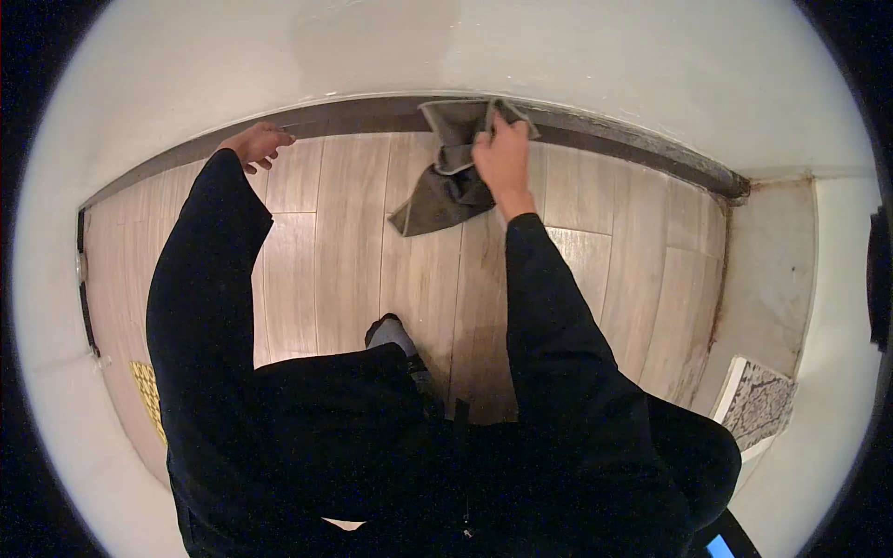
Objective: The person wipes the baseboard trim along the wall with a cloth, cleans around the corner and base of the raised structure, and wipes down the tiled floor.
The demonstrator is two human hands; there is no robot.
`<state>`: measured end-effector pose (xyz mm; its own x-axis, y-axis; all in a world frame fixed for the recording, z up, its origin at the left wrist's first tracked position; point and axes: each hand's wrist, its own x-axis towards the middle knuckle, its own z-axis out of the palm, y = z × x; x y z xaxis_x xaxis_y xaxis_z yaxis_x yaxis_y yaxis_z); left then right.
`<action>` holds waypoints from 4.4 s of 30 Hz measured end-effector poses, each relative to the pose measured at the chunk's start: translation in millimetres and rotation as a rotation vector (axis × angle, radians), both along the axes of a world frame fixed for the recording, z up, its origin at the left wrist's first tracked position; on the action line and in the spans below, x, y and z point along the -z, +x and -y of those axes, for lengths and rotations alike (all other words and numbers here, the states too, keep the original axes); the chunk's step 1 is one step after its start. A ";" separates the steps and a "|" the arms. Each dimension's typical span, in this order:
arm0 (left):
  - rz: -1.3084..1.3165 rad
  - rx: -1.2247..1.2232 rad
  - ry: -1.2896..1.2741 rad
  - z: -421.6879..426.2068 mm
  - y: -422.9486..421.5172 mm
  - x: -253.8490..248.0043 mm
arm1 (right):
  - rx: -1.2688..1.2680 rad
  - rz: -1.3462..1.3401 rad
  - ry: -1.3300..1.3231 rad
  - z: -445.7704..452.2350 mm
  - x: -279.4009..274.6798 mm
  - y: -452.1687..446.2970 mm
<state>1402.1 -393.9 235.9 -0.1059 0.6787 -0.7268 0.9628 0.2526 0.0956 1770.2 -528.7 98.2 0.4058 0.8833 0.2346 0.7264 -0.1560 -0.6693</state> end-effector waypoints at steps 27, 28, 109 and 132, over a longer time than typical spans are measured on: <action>0.037 0.020 -0.032 -10.7 -0.8 9.5 | -0.004 0.166 -0.208 13.6 -12.3 6.2; 0.037 0.019 -0.026 -9.2 5.1 7.6 | -0.007 0.214 -0.203 16.8 -12.4 13.1; 0.141 0.257 -0.019 -8.0 94.5 22.9 | -0.191 0.969 -0.969 34.8 -247.2 194.6; 0.030 1.323 0.753 50.6 157.1 80.9 | -0.808 1.053 -0.207 18.1 -39.6 69.9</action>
